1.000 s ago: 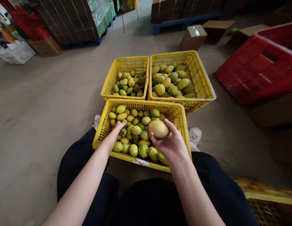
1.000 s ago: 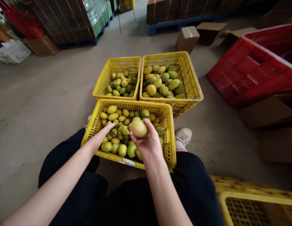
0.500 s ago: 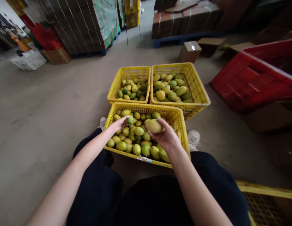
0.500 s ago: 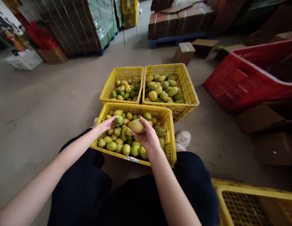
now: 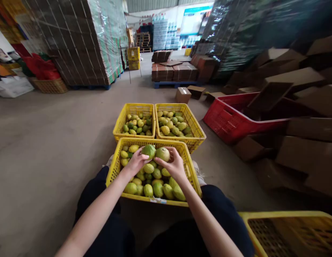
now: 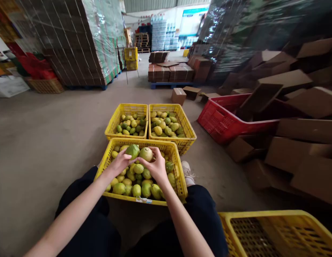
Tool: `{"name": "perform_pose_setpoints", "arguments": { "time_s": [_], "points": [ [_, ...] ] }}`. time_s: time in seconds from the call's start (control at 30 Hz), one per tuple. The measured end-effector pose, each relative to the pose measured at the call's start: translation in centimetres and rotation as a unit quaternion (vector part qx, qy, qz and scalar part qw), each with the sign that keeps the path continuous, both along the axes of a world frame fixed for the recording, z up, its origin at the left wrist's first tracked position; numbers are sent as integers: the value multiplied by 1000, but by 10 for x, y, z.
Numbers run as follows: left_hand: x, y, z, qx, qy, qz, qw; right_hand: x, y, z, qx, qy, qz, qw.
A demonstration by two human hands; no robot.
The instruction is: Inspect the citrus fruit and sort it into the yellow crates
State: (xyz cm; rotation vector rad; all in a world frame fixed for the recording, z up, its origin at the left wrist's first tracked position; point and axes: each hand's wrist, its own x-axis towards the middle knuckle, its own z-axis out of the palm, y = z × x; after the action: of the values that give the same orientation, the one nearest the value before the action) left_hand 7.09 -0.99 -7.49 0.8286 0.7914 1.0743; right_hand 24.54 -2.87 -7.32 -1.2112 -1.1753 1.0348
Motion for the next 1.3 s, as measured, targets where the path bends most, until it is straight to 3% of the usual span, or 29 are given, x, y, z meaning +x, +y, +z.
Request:
{"name": "perform_pose_setpoints", "arguments": {
  "time_s": [0.23,0.4,0.47,0.67,0.87,0.93,1.0,1.13,1.3],
  "points": [
    [-5,10,-2,116,152,-26,981,12,2,4,9,5,-3,1000],
    [-7,3,-4,239,296,44,924,23,13,18,95,-103,52,989],
    [-6,-2,-4,265,323,66,906,25,15,23,122,-145,61,980],
    [-7,-8,0,283,338,95,892,26,15,25,197,-208,51,957],
    [-15,-2,-1,443,375,139,803,21,20,8,231,-181,45,955],
    [-17,-1,0,456,377,160,790,18,21,3,229,-158,42,960],
    [-18,-1,1,436,368,174,803,15,21,-1,221,-122,41,967],
    [-19,1,6,352,297,143,876,10,19,-2,183,-52,49,981],
    [-19,5,8,158,151,88,972,8,16,3,74,79,57,993]
  ]
}}
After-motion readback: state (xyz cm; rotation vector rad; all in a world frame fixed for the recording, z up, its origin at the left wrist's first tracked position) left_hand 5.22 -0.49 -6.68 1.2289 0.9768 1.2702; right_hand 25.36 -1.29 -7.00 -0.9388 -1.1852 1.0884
